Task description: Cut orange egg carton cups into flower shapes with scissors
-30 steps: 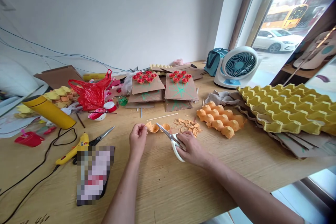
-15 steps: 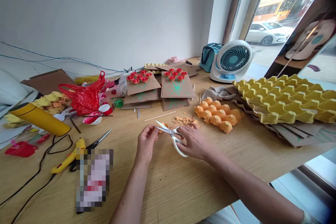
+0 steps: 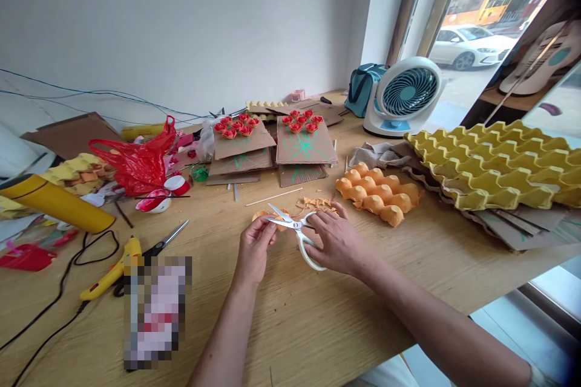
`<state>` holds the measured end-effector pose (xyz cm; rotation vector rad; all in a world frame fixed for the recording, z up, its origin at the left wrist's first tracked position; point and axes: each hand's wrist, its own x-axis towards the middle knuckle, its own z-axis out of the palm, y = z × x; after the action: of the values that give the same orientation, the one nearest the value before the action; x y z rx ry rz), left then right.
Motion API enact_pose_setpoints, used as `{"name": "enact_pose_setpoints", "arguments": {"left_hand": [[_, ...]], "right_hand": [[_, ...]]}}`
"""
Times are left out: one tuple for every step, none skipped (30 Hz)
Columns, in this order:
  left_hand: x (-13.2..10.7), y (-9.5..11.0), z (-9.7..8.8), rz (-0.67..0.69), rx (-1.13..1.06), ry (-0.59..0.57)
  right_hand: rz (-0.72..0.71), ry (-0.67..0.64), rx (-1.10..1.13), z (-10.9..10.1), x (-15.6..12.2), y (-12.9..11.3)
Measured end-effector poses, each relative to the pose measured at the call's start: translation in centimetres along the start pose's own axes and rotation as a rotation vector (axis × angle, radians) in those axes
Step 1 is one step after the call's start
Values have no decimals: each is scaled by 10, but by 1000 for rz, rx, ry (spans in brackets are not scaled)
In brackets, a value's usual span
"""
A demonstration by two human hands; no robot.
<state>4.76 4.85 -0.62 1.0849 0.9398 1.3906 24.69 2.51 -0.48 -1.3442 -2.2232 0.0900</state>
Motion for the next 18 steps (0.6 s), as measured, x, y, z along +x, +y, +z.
{"name": "enact_pose_setpoints", "arguments": {"left_hand": [[0, 0, 0, -6, -6, -4], [-1, 0, 1, -12, -12, -7], [-1, 0, 1, -18, -18, -11], [-2, 0, 2, -24, -26, -16], [-2, 0, 2, -30, -33, -20], [-3, 1, 3, -36, -39, -25], [-3, 1, 3, -42, -43, -30], [-4, 1, 4, -48, -46, -36], [-5, 2, 4, -53, -48, -41], [-5, 2, 4, -58, -47, -47], [-6, 3, 5, -63, -45, -53], [-6, 3, 5, -66, -43, -58], [-6, 4, 5, -68, -41, -63], [-6, 4, 5, -70, -40, -68], [-6, 5, 5, -72, -39, -73], [-7, 5, 5, -73, -39, -77], [-7, 5, 5, -74, -40, -80], [-7, 6, 5, -76, -42, -83]], "right_hand": [[-2, 0, -4, 0, 0, 0], [-5, 0, -8, 0, 0, 0], [-8, 2, -12, -1, -1, 1], [-12, 4, -18, -1, -1, 0], [-16, 5, -24, -1, -1, 0], [-20, 6, -31, -2, -1, 0], [-24, 7, -38, -2, -1, 0], [-27, 10, -44, -2, -1, 0], [-31, 13, -48, -3, -1, 0], [-33, 17, -50, -3, -1, 0], [-35, 22, -52, -3, -1, 0], [-36, 27, -54, -3, -2, 0], [-38, 30, -56, -3, -2, 0], [-39, 31, -58, -3, -2, 0], [-41, 29, -59, -3, -2, 0], [-43, 27, -60, -3, -2, 0], [-47, 24, -58, -3, -2, 0], [-51, 20, -53, -3, -2, 0]]}}
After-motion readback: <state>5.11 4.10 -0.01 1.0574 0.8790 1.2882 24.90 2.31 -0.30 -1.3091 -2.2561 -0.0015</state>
